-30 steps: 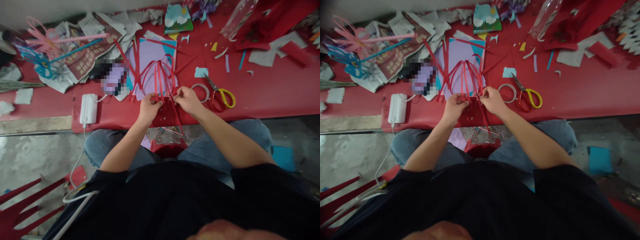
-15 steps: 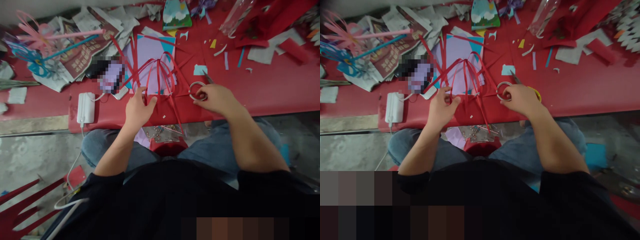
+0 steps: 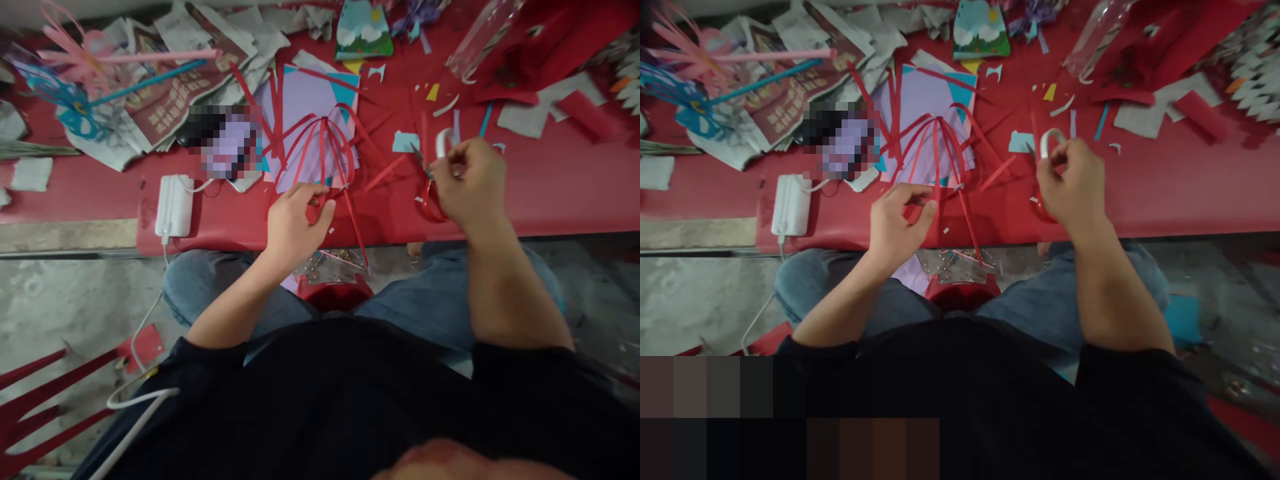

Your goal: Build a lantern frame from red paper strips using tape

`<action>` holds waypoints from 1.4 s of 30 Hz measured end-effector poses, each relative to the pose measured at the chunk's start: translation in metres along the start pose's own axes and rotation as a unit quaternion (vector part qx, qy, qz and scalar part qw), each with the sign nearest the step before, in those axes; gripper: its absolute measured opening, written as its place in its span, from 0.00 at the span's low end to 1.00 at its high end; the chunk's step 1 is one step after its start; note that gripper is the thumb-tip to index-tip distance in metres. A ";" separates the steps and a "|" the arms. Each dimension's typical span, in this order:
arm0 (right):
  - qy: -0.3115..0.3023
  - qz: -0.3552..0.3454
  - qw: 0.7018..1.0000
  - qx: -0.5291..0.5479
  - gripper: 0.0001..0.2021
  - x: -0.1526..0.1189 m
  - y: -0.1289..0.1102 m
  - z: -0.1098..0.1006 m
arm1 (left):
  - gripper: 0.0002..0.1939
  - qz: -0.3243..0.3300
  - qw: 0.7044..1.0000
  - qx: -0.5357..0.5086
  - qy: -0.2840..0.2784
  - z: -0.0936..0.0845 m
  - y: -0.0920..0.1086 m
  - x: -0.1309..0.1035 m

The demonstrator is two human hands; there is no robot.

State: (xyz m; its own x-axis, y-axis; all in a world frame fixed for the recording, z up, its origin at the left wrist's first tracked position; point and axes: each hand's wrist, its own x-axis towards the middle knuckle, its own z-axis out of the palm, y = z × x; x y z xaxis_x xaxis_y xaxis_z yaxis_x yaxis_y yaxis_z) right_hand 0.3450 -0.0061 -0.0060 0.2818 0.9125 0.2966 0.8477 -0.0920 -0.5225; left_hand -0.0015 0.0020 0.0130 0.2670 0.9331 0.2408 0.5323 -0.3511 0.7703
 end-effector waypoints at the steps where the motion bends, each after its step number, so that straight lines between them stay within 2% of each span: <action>1: 0.021 0.003 1.000 0.019 0.02 0.000 0.000 -0.001 | 0.10 0.008 1.000 -0.004 -0.006 0.002 0.001 -0.001; 3: 0.040 0.006 0.997 0.063 0.06 -0.002 -0.002 -0.001 | 0.09 0.025 0.999 -0.007 -0.019 0.006 0.002 -0.004; 8: 0.030 0.000 0.988 0.151 0.11 -0.012 -0.020 0.002 | 0.08 0.046 0.997 -0.022 -0.057 0.013 0.001 -0.008; 11: 0.008 -0.004 0.979 0.204 0.11 -0.011 -0.026 0.002 | 0.07 0.056 0.996 -0.036 -0.066 0.013 0.000 -0.010; 15: 0.026 -0.025 0.968 0.249 0.10 -0.012 -0.033 0.006 | 0.09 0.046 0.993 -0.078 -0.074 0.012 0.003 -0.011; 17: 0.014 -0.066 0.975 0.212 0.08 -0.021 -0.042 0.012 | 0.14 0.037 0.992 -0.103 -0.068 0.015 0.003 -0.012; 19: -0.011 -0.127 0.979 0.158 0.06 -0.037 -0.055 0.021 | 0.24 0.043 0.990 -0.121 -0.059 0.020 0.002 -0.015; 21: -0.025 -0.189 0.972 0.136 0.05 -0.054 -0.069 0.031 | 0.34 0.064 0.988 -0.128 -0.059 0.028 -0.001 -0.019; 23: -0.023 -0.221 0.964 0.149 0.05 -0.068 -0.080 0.040 | 0.39 0.093 0.986 -0.123 -0.066 0.036 -0.005 -0.025; 27: -0.047 -0.183 0.971 0.145 0.09 -0.079 -0.089 0.048 | 0.42 0.134 0.984 -0.096 -0.064 0.046 -0.009 -0.035; 33: -0.070 -0.139 0.980 0.128 0.11 -0.077 -0.088 0.043 | 0.40 0.157 0.985 -0.051 -0.045 0.047 -0.006 -0.039; 37: -0.076 -0.128 0.982 0.118 0.11 -0.076 -0.089 0.040 | 0.36 0.174 0.982 -0.060 -0.036 0.046 -0.003 -0.040; 42: -0.060 -0.127 0.983 0.115 0.10 -0.075 -0.086 0.039 | 0.32 0.160 0.980 -0.105 -0.063 0.043 0.000 -0.041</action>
State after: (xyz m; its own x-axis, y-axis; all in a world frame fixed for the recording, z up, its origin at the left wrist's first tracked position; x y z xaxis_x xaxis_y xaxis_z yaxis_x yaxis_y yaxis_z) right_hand 0.2332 -0.0512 -0.0149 0.0082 0.9362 0.3514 0.7557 0.2244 -0.6153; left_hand 0.0223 -0.0401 -0.0222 0.4967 0.7565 0.4254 0.2324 -0.5881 0.7746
